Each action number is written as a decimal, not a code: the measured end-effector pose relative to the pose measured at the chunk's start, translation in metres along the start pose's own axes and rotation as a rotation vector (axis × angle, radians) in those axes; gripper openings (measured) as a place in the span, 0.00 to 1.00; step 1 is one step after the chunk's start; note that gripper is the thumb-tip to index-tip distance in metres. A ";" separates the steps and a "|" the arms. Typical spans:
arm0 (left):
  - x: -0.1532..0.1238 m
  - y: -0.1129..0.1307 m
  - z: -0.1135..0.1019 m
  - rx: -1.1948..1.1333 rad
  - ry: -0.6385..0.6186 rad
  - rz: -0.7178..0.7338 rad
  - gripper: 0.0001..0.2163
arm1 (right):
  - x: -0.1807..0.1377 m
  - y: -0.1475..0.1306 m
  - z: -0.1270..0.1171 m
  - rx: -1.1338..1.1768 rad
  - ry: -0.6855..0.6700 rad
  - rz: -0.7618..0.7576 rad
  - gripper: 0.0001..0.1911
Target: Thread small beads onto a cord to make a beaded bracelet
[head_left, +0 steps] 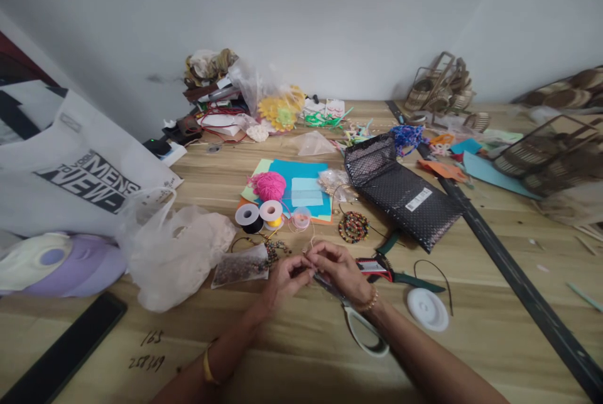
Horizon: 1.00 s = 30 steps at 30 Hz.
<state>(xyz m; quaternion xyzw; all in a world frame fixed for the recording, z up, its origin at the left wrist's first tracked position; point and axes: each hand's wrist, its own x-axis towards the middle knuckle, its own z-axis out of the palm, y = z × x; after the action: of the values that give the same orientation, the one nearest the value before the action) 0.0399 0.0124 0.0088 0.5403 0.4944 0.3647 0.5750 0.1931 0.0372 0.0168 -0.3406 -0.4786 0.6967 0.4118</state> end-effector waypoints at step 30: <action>-0.004 0.008 0.003 0.030 -0.081 0.117 0.05 | -0.010 -0.007 0.012 -0.110 -0.019 -0.075 0.20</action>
<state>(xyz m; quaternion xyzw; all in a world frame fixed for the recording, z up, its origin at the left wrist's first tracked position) 0.0427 0.0089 0.0172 0.5914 0.4436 0.3681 0.5639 0.1891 0.0255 0.0282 -0.3377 -0.5324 0.6568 0.4137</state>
